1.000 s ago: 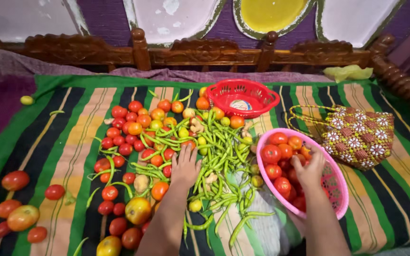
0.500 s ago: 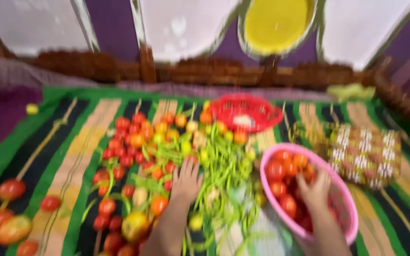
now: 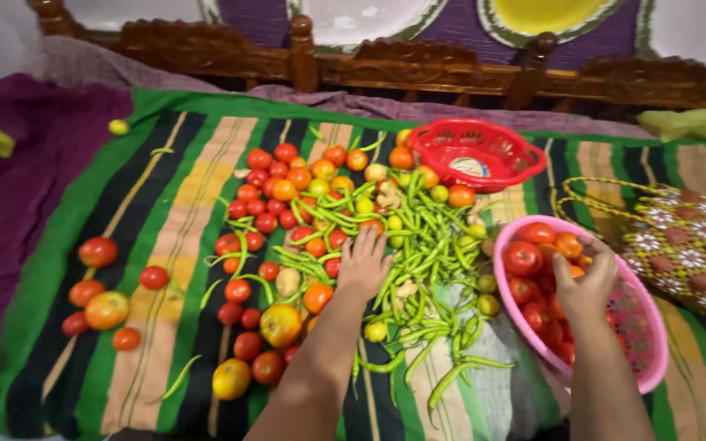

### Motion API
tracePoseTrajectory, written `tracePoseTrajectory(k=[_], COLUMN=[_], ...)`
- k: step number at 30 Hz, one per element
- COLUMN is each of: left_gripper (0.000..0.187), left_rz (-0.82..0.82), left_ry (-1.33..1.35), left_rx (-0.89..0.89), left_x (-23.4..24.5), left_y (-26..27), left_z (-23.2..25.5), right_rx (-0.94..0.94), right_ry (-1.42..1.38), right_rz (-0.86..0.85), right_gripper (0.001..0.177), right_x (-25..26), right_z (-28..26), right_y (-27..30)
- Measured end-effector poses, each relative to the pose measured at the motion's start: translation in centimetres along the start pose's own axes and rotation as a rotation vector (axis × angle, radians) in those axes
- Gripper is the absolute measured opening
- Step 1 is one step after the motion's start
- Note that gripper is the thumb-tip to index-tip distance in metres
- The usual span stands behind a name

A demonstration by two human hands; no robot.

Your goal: The person sits on a bed and sorts tomatoes and green chilies from a mixed pile on a striped cloth. They pick tomatoes one by one and place them into a pink basket, occasionally moving chilies aside to access more tomatoes.

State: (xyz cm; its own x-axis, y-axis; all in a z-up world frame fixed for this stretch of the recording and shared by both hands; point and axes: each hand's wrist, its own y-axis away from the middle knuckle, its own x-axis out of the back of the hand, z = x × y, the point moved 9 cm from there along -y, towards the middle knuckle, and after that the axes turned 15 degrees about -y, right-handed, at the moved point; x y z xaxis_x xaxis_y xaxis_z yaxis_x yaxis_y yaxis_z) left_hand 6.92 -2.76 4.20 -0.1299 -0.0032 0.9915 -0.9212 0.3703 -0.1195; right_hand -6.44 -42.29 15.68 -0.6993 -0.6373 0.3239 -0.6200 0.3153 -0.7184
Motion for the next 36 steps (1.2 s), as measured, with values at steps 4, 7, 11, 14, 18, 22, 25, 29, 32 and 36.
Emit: tracePoseTrajectory(k=[4,7,11,14,18,22,25,29,32,36], left_gripper=[0.061,0.06,0.06,0.06,0.062,0.061,0.062,0.062,0.063,0.062], left_rz=[0.041,0.086,0.103,0.123,0.085,0.076,0.078,0.063,0.078,0.081], left_ry=[0.03,0.038,0.034,0.036,0.022,0.056,0.062,0.046,0.037,0.057], left_rx=[0.029,0.032,0.038,0.027,0.035,0.032,0.024,0.013,0.012,0.022], left_x=[-0.2,0.3,0.1,0.2,0.5,0.6,0.5,0.0,0.3,-0.3], left_y=[0.6,0.5,0.8,0.9,0.7,0.8,0.8,0.4,0.3,0.4], left_z=[0.1,-0.2,-0.4,-0.4,-0.4,-0.4,-0.4,-0.2,-0.6,-0.4], right_rx=[0.054,0.156,0.226,0.203,0.103,0.099,0.033,-0.063,-0.062,-0.075], right_ry=[-0.175,-0.084,-0.144,-0.182,-0.168,-0.194,-0.156,-0.014,0.079,0.165], right_rz=[-0.099,-0.202,-0.342,-0.391,-0.453,-0.448,-0.452,-0.491,-0.519,-0.547], right_gripper=[0.049,0.046,0.047,0.047,0.046,0.047,0.048,0.047,0.048,0.048], right_x=[-5.4,-10.4,-15.6,-18.7,-21.3,-22.8,-23.7,-25.1,-26.0,-26.3], right_z=[-7.0,-11.7,-14.3,-14.0,-12.4,-11.8,-11.1,-10.3,-10.6,-10.6], right_y=[-0.7,0.5,2.8,4.7,6.3,7.3,7.6,8.4,8.2,8.5])
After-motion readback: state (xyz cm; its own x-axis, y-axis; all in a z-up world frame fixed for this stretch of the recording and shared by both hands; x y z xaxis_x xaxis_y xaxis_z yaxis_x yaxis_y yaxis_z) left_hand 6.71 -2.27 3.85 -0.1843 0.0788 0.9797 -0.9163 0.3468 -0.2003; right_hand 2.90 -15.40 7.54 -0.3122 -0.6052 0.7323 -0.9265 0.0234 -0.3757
